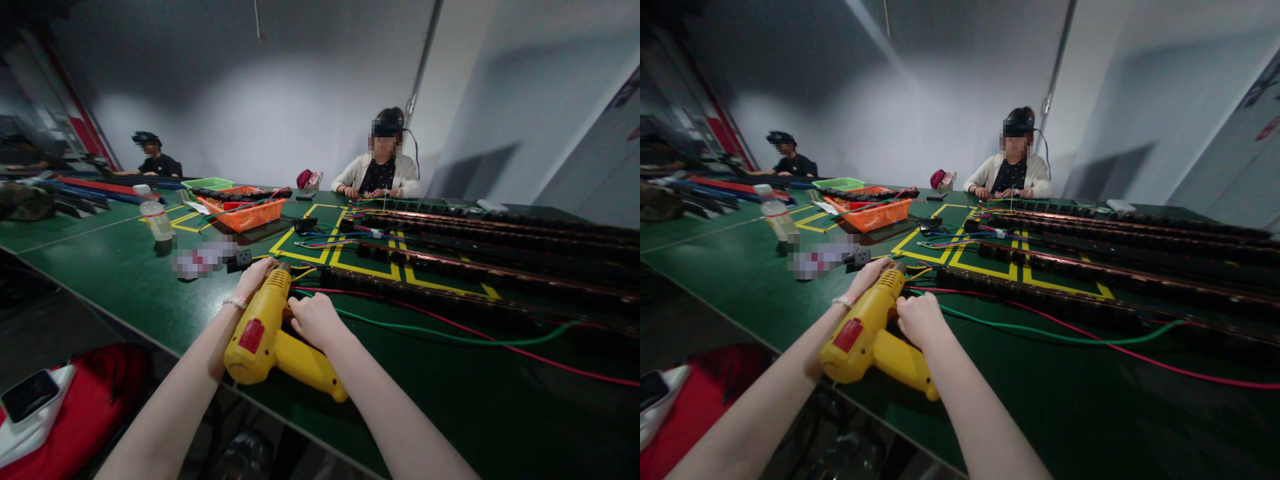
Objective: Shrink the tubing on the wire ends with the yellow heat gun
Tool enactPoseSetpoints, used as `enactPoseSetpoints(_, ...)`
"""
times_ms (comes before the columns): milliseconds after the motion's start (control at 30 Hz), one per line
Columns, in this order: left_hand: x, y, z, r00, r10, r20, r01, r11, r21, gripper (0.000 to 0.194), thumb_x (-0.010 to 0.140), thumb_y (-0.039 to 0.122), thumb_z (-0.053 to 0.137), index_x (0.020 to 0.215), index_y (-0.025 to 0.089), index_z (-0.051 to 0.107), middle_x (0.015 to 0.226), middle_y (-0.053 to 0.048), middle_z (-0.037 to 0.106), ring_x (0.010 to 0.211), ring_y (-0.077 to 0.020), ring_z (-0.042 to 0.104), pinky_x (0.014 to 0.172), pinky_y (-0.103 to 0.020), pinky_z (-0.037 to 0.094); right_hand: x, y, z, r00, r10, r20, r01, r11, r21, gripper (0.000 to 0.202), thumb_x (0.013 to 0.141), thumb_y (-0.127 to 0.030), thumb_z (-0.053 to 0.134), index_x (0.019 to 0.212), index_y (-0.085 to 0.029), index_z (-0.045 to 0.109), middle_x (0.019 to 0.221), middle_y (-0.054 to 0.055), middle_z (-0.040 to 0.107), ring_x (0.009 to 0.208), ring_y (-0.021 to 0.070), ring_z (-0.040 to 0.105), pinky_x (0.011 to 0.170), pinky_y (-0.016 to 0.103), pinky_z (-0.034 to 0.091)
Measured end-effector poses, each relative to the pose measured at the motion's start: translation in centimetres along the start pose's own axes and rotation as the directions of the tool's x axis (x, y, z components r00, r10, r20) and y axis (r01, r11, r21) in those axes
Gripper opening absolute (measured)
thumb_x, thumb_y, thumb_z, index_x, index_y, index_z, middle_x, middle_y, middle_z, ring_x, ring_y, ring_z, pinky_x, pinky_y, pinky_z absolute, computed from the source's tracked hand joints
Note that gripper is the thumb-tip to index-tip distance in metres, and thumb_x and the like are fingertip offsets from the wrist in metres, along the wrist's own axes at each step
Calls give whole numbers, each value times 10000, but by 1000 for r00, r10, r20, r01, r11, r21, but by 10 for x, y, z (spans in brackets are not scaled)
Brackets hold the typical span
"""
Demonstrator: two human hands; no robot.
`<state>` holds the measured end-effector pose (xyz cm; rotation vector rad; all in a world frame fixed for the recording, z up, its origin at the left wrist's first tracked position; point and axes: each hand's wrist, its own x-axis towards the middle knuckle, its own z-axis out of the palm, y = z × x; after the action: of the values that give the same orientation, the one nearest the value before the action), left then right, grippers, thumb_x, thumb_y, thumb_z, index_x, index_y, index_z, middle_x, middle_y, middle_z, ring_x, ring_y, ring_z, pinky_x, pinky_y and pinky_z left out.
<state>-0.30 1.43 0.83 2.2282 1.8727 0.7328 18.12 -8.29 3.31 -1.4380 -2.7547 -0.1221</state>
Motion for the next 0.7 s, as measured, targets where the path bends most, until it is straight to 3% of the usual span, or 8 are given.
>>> enactPoseSetpoints(200,2,-3,6,1000,-4,-18,5,999,51,292,934,336,363,1074,253,605,1089,-47,676,952,-190,631,778,-243,446,-8,6,-1,1000,25,12,-25,1000,-3,311,895,-393,532,1093,-155,565,1035,48,606,895,156,598,801,381,503)
enactPoseSetpoints(700,-3,-4,8,994,67,-83,-57,992,111,263,947,327,372,1064,252,595,1107,-36,677,993,-194,633,717,-228,444,-35,21,-7,993,112,26,-111,993,-42,308,901,-393,523,1089,-153,565,994,39,615,861,148,603,801,380,501)
